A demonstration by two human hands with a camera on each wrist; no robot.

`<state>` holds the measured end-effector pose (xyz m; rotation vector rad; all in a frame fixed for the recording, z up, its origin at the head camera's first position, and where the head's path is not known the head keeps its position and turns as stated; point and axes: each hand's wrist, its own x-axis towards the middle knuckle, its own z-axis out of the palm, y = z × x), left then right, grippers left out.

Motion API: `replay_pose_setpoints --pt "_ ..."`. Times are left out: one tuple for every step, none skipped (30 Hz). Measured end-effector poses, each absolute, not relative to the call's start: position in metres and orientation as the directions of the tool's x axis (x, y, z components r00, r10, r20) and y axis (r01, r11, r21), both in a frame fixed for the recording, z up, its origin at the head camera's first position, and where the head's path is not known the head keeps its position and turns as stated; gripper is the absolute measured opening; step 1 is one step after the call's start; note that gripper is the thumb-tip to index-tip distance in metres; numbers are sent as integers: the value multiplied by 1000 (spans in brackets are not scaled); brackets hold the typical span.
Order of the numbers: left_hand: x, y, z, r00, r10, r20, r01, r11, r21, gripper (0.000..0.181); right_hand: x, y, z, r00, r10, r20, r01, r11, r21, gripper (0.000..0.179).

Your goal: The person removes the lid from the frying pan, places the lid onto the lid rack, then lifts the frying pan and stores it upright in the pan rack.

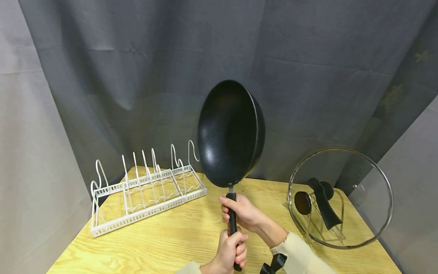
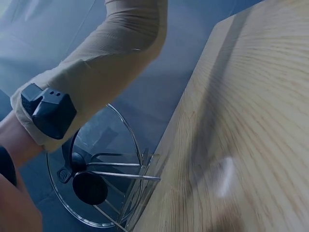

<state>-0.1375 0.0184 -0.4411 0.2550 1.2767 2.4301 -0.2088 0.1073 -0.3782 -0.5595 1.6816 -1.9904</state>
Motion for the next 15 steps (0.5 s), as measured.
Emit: replay_pose_setpoints --pt "-138 18 -441 -909 417 -13 -249 -516 819 28 -209 107 -377 -802 -598 1 89 -120 -989 26" --pt "-138 17 -442 -907 420 -12 -251 -518 818 28 -209 107 -377 -799 -602 -4 82 -102 -991 27" --pt "-138 16 -442 -907 422 -10 -251 -520 816 29 -209 106 -376 -796 -605 -10 77 -85 -993 28" --pt "-138 16 -442 -906 423 -11 -254 -524 813 29 -209 105 -375 -794 -608 -15 75 -73 -994 28" --pt "-138 15 -442 -907 422 -7 -251 -528 811 28 -209 104 -374 -792 -610 -19 73 -65 -995 26" --pt "-138 15 -442 -907 421 -1 -248 -533 809 28 -210 103 -374 -791 -611 -20 70 -58 -996 24" --pt "-138 15 -442 -908 420 4 -245 -538 806 28 -209 102 -373 -790 -613 -19 64 -52 -997 22" --pt "-139 14 -442 -908 418 10 -241 -543 804 28 -210 101 -372 -790 -613 -18 60 -48 -997 20" --pt "-139 14 -441 -909 417 15 -238 -549 801 28 -210 100 -371 -790 -613 -17 54 -42 -998 18" --pt "-139 14 -441 -909 416 21 -235 -554 798 28 -210 98 -370 -791 -612 -17 49 -35 -998 17" --pt "-140 13 -440 -910 414 26 -232 -560 795 29 -210 97 -370 -794 -608 -17 40 -24 -999 17" --pt "-140 13 -440 -910 414 28 -233 -565 791 29 -210 96 -369 -795 -606 -19 37 -17 -999 17" --pt "-140 12 -439 -910 413 31 -232 -569 789 29 -210 95 -368 -797 -603 -22 35 -9 -999 17" --pt "-140 12 -439 -911 411 34 -228 -573 787 29 -210 94 -368 -799 -601 -26 33 -1 -999 17" --pt "-140 11 -438 -911 410 38 -227 -576 785 30 -211 93 -367 -800 -599 -29 29 9 -1000 16"
